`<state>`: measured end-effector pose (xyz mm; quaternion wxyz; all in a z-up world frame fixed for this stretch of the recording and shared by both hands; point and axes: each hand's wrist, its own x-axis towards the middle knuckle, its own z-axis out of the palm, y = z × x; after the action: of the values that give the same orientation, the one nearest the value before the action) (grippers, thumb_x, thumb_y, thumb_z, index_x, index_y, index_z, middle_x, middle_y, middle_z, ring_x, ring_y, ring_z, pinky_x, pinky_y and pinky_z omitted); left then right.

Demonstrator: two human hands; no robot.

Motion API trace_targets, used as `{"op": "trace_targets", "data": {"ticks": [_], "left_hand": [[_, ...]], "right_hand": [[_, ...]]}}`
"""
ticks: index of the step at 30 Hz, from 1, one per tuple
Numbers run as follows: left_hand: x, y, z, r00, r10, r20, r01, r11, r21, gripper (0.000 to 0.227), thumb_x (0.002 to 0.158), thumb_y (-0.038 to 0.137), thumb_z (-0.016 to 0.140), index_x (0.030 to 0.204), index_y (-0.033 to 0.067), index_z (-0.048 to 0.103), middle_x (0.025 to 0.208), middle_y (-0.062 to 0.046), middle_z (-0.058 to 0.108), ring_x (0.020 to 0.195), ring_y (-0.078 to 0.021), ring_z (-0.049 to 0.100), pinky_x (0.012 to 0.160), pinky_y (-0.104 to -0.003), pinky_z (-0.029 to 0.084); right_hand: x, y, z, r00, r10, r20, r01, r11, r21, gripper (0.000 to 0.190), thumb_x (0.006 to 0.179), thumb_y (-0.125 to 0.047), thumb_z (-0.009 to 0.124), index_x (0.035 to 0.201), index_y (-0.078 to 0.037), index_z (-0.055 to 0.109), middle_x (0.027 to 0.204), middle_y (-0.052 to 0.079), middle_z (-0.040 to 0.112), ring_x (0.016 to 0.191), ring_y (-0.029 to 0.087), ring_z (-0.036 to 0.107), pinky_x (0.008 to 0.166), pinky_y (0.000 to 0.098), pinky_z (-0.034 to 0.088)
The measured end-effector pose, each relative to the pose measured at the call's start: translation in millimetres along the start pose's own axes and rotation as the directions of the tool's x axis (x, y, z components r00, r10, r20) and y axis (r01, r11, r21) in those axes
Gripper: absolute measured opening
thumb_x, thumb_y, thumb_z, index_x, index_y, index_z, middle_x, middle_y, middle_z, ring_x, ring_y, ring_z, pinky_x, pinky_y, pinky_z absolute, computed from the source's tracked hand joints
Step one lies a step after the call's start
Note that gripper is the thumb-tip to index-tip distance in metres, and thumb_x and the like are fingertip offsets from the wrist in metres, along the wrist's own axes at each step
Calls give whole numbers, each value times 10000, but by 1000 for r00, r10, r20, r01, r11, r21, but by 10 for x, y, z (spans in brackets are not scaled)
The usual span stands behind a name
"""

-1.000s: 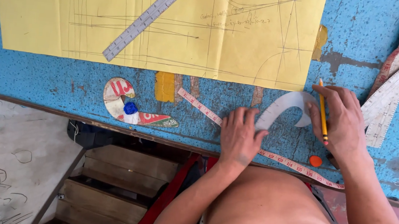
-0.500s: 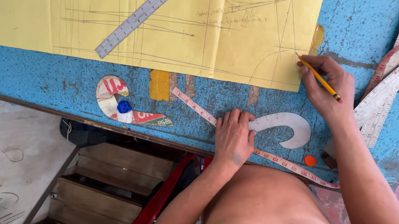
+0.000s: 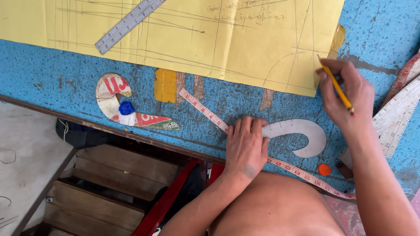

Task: The person uses a pencil, measuring tape, and rulers to draw lines and curves on a large sheet of yellow paper. Later, the person stands up and interacts with another individual who is holding a piece of grey fabric.

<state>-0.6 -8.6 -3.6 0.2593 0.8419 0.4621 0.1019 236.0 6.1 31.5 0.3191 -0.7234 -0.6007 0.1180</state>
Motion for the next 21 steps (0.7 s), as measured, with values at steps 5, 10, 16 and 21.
{"op": "trace_targets", "data": {"ticks": [5, 10, 16, 21], "left_hand": [[-92, -17, 37, 998, 17, -54, -15, 999, 33, 365, 903, 273, 801, 1158, 93, 612, 1093, -87, 578, 972, -298, 566, 834, -443, 449], [-37, 9, 44, 1000, -9, 19, 8, 998, 62, 281, 919, 244, 777, 1080, 108, 592, 1022, -82, 592, 915, -287, 564, 820, -426, 439], [98, -87, -124, 979, -57, 198, 75, 993, -87, 342, 867, 234, 823, 1039, 104, 558, 1015, -73, 625, 991, -277, 596, 863, -419, 474], [161, -109, -221, 990, -34, 137, 105, 826, -554, 160, 1043, 155, 574, 1026, 114, 421, 915, -60, 547, 740, -243, 563, 597, -416, 441]], "right_hand": [[-529, -58, -120, 991, -98, 92, 104, 992, -72, 161, 1113, -9, 548, 1216, 59, 651, 1025, 192, 687, 902, 360, 654, 817, 449, 505], [-905, -48, -95, 979, -81, 187, 127, 959, -253, 399, 1000, -234, 720, 1300, 22, 662, 1009, 165, 622, 959, 390, 602, 885, 467, 513], [-947, -40, -105, 979, -36, 200, 88, 962, -258, 507, 964, -345, 725, 1331, -4, 642, 1042, 175, 617, 995, 401, 598, 887, 470, 489], [-798, -90, -172, 990, 94, 108, -92, 996, -22, 381, 1002, -193, 718, 1290, 31, 609, 1144, 173, 653, 1024, 355, 657, 844, 434, 505]]}}
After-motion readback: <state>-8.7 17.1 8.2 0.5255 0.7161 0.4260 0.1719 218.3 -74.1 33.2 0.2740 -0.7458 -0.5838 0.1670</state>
